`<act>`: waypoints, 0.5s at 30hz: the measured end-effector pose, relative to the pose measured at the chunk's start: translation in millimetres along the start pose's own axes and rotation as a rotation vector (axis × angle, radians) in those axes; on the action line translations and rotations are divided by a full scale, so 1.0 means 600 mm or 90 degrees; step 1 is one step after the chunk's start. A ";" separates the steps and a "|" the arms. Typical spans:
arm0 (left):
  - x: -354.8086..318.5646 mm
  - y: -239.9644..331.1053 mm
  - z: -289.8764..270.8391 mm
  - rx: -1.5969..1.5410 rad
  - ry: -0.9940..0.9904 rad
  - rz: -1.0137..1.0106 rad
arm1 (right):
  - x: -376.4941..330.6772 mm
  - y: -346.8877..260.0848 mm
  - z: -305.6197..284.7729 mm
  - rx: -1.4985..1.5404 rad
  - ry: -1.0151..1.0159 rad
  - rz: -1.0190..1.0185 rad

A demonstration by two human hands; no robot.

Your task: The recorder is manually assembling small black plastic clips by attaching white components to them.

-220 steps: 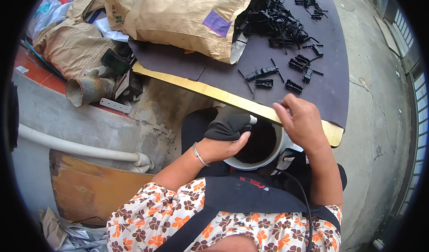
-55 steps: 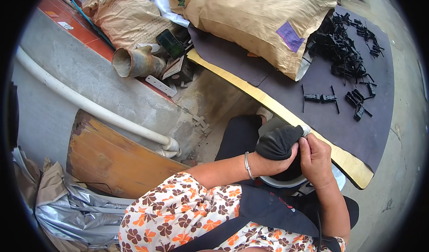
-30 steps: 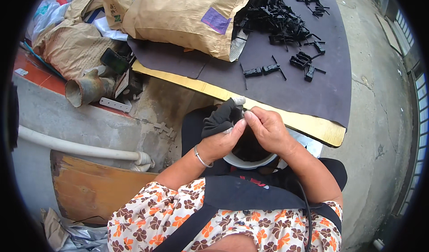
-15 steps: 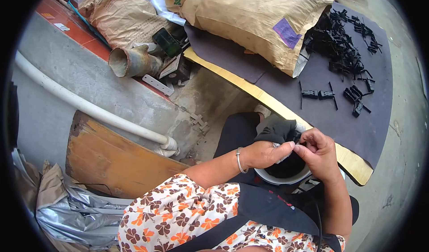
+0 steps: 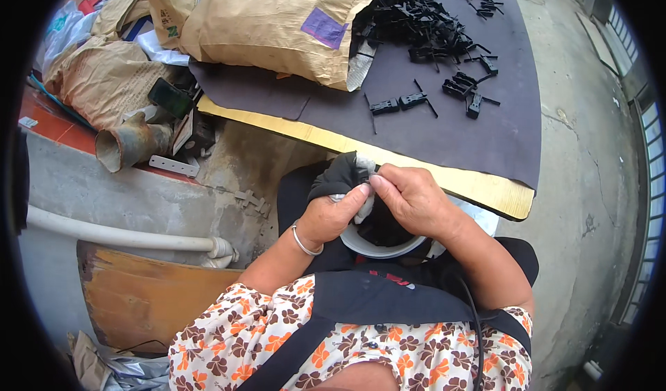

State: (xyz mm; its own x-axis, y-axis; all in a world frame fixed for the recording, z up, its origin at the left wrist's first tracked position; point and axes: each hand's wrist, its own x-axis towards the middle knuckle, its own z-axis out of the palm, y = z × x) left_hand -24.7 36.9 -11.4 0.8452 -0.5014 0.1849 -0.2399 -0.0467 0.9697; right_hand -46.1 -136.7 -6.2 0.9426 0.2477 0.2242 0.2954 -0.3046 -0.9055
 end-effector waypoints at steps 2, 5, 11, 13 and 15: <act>0.000 -0.003 0.009 -0.021 0.005 -0.028 | -0.003 -0.002 -0.003 -0.027 0.001 0.013; -0.005 -0.012 0.019 0.124 0.058 0.073 | -0.005 0.001 0.008 -0.050 0.019 0.013; -0.003 0.004 0.000 0.226 0.037 0.079 | 0.010 -0.001 0.001 -0.004 -0.031 0.042; 0.001 0.003 -0.013 0.276 0.006 0.042 | 0.029 -0.001 -0.012 -0.135 0.011 0.010; -0.001 -0.003 -0.027 0.350 0.023 0.101 | 0.054 0.020 -0.004 -0.325 0.178 -0.076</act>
State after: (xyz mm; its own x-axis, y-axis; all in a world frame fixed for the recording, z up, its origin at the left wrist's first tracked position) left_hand -17.0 51.1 -10.6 0.7924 -0.5092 0.3359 -0.5696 -0.4204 0.7062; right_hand -11.9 -134.6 -8.9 0.8832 0.0767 0.4627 0.3738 -0.7110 -0.5956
